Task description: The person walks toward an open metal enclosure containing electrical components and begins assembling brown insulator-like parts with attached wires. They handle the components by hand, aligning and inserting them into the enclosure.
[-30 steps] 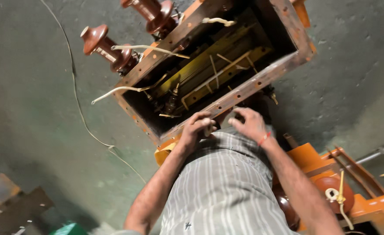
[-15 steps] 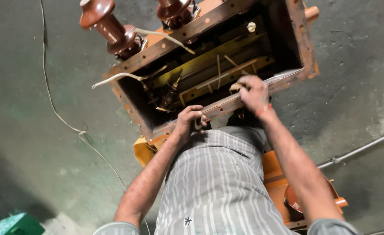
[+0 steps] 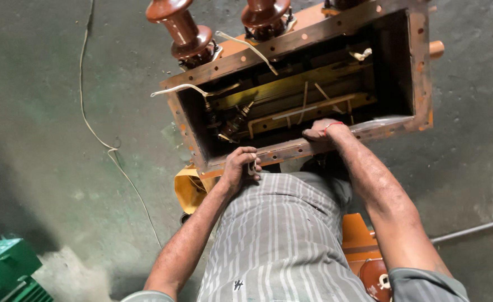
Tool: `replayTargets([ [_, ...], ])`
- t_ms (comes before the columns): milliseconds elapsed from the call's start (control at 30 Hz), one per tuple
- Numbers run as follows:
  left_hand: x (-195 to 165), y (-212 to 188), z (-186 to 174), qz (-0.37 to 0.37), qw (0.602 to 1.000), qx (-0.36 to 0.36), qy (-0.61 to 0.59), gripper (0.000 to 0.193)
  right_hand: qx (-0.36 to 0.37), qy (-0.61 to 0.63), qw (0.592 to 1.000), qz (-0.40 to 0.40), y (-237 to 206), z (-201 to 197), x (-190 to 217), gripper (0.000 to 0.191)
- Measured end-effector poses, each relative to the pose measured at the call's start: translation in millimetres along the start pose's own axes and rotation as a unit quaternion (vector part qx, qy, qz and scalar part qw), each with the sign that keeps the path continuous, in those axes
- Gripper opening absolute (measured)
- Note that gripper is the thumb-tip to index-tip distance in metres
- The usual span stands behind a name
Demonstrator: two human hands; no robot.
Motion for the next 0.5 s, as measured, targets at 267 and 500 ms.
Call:
replayTargets([
  [267, -5, 0, 11, -0.004, 1.000, 0.012, 0.013, 0.046, 0.106, 0.068, 0.991, 0.039, 15, 20, -13, 0.091],
  [500, -5, 5, 6, 0.012, 0.999, 0.015, 0.032, 0.048, 0.105, 0.058, 0.992, 0.039, 33, 30, -10, 0.094],
])
Point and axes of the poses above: each hand's wrist, its own y-axis towards the middle knuckle, its own z-axis out of the palm, x = y × z, the point moved 9 cm from there along y, towards the middle knuckle, and after that the axes turned 12 degrees about z, right-handed, at the moved point
